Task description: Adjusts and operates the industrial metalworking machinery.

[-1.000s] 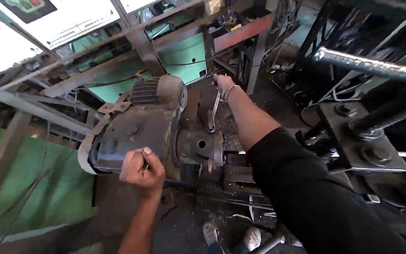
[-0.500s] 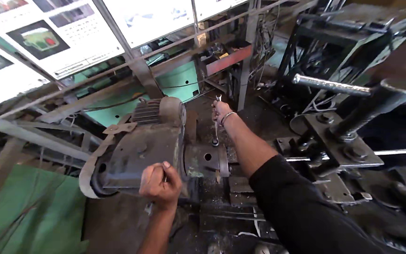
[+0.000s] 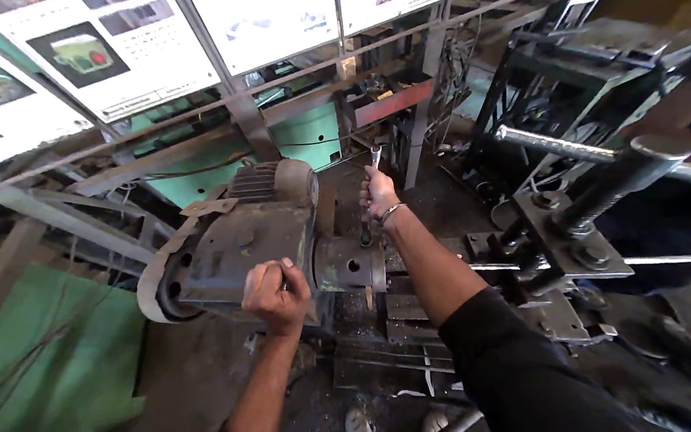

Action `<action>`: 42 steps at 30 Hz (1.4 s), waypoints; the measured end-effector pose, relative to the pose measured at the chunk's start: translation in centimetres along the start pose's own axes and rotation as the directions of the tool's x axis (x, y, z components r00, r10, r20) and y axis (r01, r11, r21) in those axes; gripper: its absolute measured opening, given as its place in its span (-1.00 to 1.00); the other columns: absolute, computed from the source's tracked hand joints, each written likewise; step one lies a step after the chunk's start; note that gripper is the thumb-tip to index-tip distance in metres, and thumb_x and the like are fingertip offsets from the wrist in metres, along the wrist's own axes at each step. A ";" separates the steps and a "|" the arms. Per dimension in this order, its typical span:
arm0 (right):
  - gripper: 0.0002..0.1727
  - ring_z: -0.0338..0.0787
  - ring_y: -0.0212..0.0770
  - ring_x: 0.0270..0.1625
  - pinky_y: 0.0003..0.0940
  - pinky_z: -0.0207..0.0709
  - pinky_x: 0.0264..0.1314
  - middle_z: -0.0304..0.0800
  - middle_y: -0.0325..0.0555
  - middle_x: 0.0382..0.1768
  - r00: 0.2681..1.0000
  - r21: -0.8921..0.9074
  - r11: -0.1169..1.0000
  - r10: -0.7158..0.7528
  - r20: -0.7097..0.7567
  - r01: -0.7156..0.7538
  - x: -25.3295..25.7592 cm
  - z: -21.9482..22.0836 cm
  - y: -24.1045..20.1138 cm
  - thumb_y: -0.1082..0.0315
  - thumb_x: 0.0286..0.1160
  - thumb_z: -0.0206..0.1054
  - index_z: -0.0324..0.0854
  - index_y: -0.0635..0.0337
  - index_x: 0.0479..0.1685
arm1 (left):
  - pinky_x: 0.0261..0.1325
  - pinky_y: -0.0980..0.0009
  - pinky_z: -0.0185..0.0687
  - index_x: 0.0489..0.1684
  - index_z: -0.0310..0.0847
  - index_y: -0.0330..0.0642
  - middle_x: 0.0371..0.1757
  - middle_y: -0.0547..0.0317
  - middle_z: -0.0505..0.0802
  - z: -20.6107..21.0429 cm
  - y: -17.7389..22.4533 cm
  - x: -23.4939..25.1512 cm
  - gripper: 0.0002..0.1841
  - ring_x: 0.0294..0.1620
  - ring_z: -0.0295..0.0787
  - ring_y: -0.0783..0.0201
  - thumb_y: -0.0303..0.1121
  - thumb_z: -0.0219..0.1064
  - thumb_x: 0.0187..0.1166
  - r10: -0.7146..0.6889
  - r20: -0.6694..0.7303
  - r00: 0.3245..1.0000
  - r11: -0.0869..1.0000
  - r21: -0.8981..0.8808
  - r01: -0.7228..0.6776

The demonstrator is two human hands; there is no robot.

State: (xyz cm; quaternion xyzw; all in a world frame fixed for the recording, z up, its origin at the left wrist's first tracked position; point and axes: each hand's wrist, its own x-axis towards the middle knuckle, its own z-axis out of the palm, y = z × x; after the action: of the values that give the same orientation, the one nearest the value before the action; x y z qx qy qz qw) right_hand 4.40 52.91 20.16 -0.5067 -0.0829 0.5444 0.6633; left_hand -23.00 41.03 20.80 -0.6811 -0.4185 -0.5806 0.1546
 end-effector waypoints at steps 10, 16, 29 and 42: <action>-0.53 0.07 -0.45 -0.81 -0.56 0.03 -0.78 0.11 -0.42 -0.78 0.820 0.214 0.955 -0.289 0.495 0.207 -6.6 3.8 -13.4 -0.13 0.86 -0.12 0.29 -0.10 -0.46 | -0.35 0.20 0.59 -0.75 0.61 -0.23 -0.53 0.04 0.76 -0.1 0.4 0.0 -0.56 -0.44 0.73 0.12 -0.25 0.19 0.63 -0.009 0.003 1.000 0.999 0.033 0.008; -0.40 0.25 -0.34 -0.81 -0.43 0.21 -0.81 0.24 -0.29 -0.77 0.608 0.024 0.754 -0.547 0.575 0.657 -22.2 -2.7 -8.0 -0.19 0.85 -0.10 0.30 0.01 -0.57 | 0.55 -0.20 0.31 -0.26 0.87 -0.18 0.10 -0.19 0.83 -1.9 1.2 -0.7 -0.70 0.33 0.62 -0.26 -0.15 0.30 0.58 0.045 0.076 0.996 0.999 0.025 -0.047; -0.54 0.76 -0.17 -0.04 0.00 0.53 0.33 0.74 -0.29 -0.42 0.432 -0.448 -0.077 -0.161 0.887 0.891 -31.2 -17.7 12.3 -0.08 0.66 0.26 0.63 -0.05 -0.61 | -0.01 0.31 0.81 0.36 0.61 -0.23 0.09 0.03 0.88 -2.8 12.5 -13.5 -0.65 -0.05 0.85 0.26 -0.23 0.13 0.80 0.249 0.946 -0.208 -0.370 0.291 0.882; -0.47 0.57 -0.20 -0.57 -0.27 0.53 -0.57 0.71 -0.06 -0.36 0.985 -0.628 0.778 0.105 0.137 0.004 -33.8 -18.8 14.8 0.12 0.79 0.13 0.37 0.11 0.65 | -0.27 0.38 0.73 0.24 0.56 -0.23 -0.14 0.10 0.78 2.4 12.3 -15.5 -0.75 -0.39 0.71 0.29 -0.31 0.11 0.84 0.059 0.955 -0.289 -0.621 0.262 0.739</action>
State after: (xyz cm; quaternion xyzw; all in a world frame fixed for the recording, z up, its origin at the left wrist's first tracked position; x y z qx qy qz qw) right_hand -5.87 13.12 14.97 -0.6535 -0.2995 0.5435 0.4334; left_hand -11.86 29.23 9.27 -0.1586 -0.3257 -0.2290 -0.9035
